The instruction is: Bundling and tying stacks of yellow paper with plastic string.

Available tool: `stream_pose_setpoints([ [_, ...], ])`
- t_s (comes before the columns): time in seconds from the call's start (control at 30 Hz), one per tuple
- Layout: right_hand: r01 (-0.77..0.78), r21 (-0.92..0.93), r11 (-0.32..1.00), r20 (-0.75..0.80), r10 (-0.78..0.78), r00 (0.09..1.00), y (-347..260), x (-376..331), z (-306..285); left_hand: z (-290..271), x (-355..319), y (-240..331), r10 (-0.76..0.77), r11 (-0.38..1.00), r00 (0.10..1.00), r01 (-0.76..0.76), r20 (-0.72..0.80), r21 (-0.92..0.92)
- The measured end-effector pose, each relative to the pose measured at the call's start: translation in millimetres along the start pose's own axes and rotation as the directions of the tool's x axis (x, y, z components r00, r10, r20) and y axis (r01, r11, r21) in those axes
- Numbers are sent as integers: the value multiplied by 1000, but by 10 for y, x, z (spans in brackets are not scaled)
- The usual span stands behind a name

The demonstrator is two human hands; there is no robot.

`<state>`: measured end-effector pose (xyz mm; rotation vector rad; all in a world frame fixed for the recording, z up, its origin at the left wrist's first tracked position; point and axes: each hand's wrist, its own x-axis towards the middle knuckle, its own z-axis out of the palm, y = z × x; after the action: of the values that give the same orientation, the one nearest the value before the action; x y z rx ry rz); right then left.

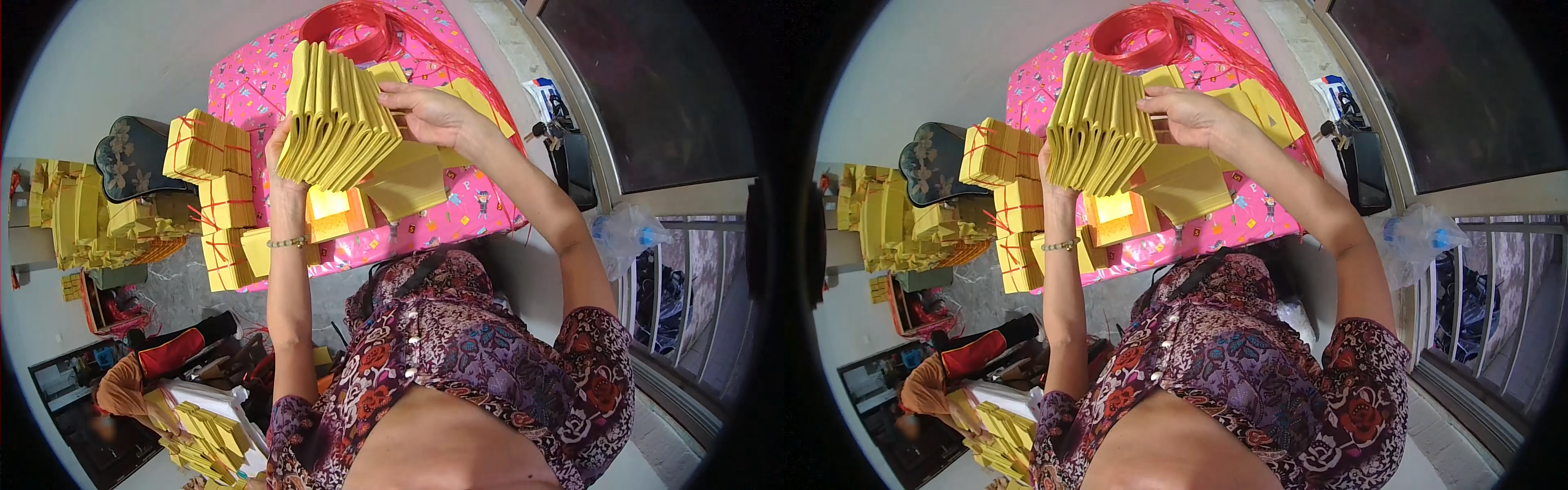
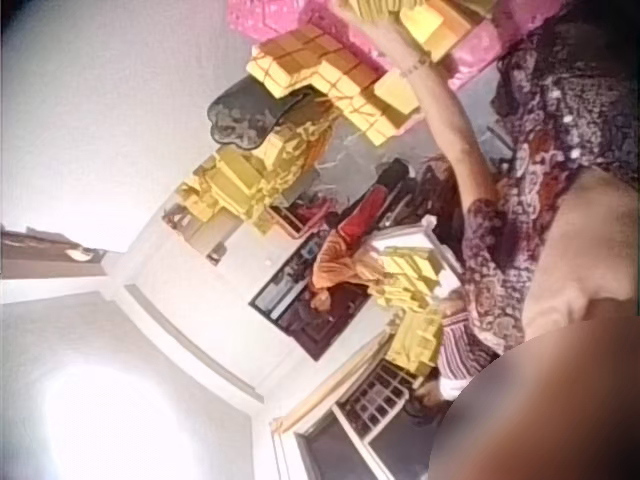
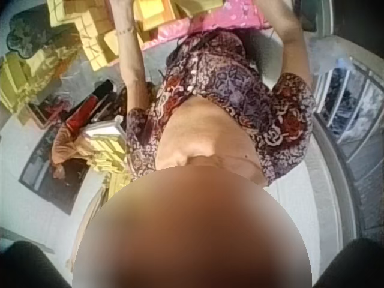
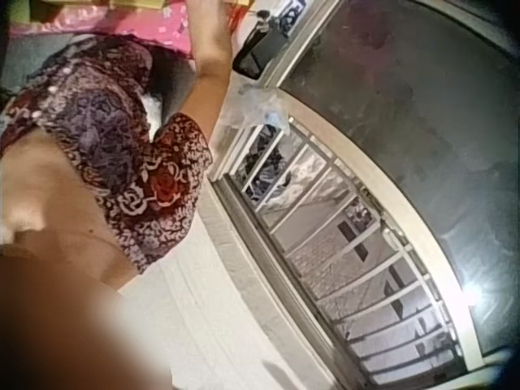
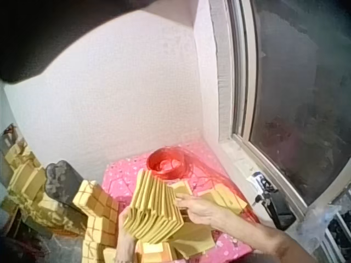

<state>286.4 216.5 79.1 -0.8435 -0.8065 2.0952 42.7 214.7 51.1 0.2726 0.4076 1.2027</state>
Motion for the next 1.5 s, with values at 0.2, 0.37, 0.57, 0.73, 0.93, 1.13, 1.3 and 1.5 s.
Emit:
stream_pose_setpoints([
  [0.2,62,16,998,-33,-61,998,75,9,-39,42,-36,-20,2,1000,1000,-1,-18,12],
  [0.37,23,29,999,-35,-22,999,20,-72,66,-11,-68,-46,-105,993,994,107,37,-54],
  [0.57,82,-39,996,-71,-85,994,86,-83,109,-39,-65,-47,-140,985,988,146,64,-95],
  [0.73,65,-15,998,-48,-66,997,40,-99,150,-47,-61,-22,-155,982,986,161,61,-103],
  [0.93,57,-34,998,-29,-58,998,26,-130,172,-39,-55,-49,-149,988,989,149,13,-49],
  [1.13,61,-52,997,-69,-65,996,46,-149,194,-55,-57,-39,-151,988,989,151,4,-42],
  [1.3,58,-55,997,-36,-60,998,36,-116,157,-49,-43,-38,-138,990,990,138,18,-23],
  [1.5,50,-59,997,-25,-52,998,37,-92,172,-43,-26,-56,-137,990,991,137,3,8],
])
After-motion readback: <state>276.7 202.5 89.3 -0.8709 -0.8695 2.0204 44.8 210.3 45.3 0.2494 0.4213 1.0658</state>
